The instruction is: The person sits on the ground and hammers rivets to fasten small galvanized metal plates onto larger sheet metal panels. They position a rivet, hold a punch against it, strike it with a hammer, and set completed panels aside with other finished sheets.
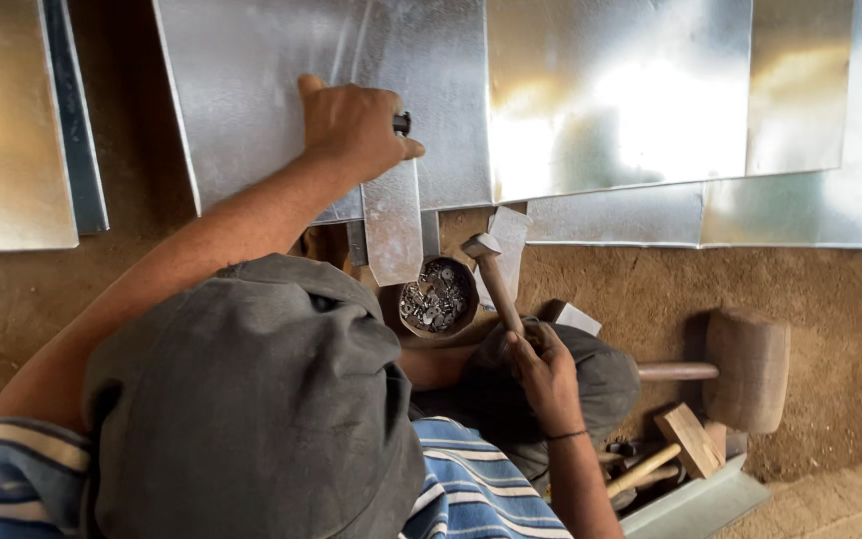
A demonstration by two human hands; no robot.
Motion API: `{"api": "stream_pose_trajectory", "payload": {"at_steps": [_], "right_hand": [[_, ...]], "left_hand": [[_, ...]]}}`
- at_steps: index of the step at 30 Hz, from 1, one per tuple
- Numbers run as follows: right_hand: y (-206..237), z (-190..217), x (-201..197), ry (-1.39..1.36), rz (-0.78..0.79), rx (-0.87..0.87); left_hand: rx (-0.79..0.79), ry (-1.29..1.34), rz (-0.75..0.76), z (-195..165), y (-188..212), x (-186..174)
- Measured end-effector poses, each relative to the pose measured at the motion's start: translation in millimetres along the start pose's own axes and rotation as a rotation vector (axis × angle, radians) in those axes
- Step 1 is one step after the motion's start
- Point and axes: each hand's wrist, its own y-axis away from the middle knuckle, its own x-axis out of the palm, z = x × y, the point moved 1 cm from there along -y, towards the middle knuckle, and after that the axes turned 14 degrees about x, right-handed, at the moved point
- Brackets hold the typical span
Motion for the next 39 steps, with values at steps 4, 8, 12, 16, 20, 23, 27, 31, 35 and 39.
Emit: {"api": "stream_pose_trajectory", "payload": {"at_steps": [4,8,12,16,20,23,27,31,35,39], "right_hand": [[6,11,26,0.567,-0.377,-0.207],[14,30,45,0.851,-0.596,-0.583],[-12,39,71,0.654,-0.206,-0.517],[-55,42,112,0.734,-0.218,-0.461],[-67,40,129,0.776,-0.258,-0.461],[-65,43,133,0.761,-0.257,-0.496],[-60,55,138,0.820,-0.221,-0.465],[-55,63,143,0.861,-0.212,-0.479],[-51,57,143,0.913,-0.287,-0.533],[-50,49,140,0.866,-0.269,-0.551]], "left_hand": [[-0.052,-0.006,0.061,-1,-1,4],[-0.009,-0.044,-0.033,0,-2,12],[0.072,-0.038,-0.118,5,5,22],[0.110,0.164,-0.270,19,21,19],[-0.027,0.457,-0.248,40,44,10],[-0.047,0.607,-0.234,47,63,8],[0.052,0.583,-0.288,49,73,5],[-0.003,0.560,-0.204,51,73,3],[0.028,0.585,-0.208,51,74,-4],[0.058,0.632,-0.225,45,77,-17]]}}
